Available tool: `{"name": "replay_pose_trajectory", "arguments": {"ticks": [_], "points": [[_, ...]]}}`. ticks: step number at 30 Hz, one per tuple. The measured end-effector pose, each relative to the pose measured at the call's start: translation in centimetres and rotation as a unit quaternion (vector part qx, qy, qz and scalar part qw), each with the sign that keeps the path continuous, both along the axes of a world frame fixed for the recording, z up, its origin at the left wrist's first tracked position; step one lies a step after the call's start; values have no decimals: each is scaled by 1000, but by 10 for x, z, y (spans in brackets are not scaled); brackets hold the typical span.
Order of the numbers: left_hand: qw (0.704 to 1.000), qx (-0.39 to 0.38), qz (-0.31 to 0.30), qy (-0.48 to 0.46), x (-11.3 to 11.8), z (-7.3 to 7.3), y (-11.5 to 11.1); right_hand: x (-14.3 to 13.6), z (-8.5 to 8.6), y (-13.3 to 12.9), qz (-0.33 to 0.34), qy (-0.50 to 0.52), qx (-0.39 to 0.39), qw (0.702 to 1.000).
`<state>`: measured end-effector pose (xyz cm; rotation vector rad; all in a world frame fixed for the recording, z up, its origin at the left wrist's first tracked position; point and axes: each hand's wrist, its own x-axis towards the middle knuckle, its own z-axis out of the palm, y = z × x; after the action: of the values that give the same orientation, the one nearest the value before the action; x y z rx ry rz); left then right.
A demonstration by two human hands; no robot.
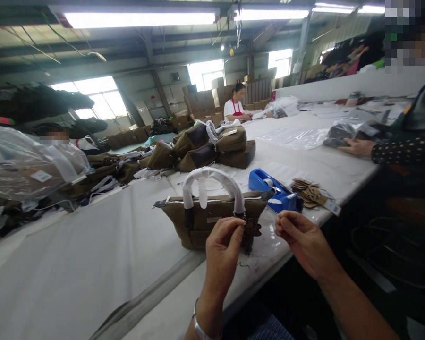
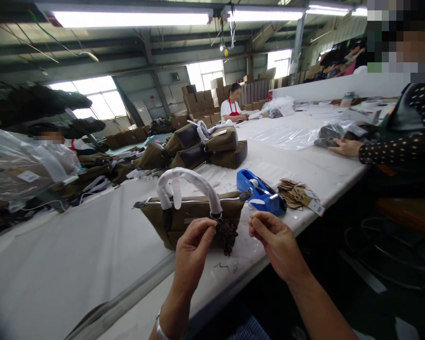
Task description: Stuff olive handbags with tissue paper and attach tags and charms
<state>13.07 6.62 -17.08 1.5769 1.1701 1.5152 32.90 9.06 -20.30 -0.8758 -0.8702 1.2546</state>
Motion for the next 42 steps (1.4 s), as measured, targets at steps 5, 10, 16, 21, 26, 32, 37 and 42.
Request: {"name": "replay_pose_trajectory", "arguments": {"ticks": [5,10,16,21,26,32,37,42], "points": [[1000,-5,-14,13,1,2,0,-7,5,-6,79,117,-43,989],[1000,-9,-18,14,2,1,-1,-14,0,-6,71,107,-38,991],[999,-31,-24,0,9,3,-5,-27,1,-8,62,70,-4,996],[999,-29,-19,1,13,7,-9,-33,0,-10,60,41,-4,997],[1000,-11,-8,25,14,9,-10,-32,-9,-8,4,-83,23,996],[998,2,-2,56,13,8,-11,-29,-8,-8,-19,-192,96,976],[998,14,10,62,11,5,-11,-29,-3,-9,-16,-243,134,961],[997,17,36,71,13,0,-10,-31,-7,-10,-16,-244,138,960]]}}
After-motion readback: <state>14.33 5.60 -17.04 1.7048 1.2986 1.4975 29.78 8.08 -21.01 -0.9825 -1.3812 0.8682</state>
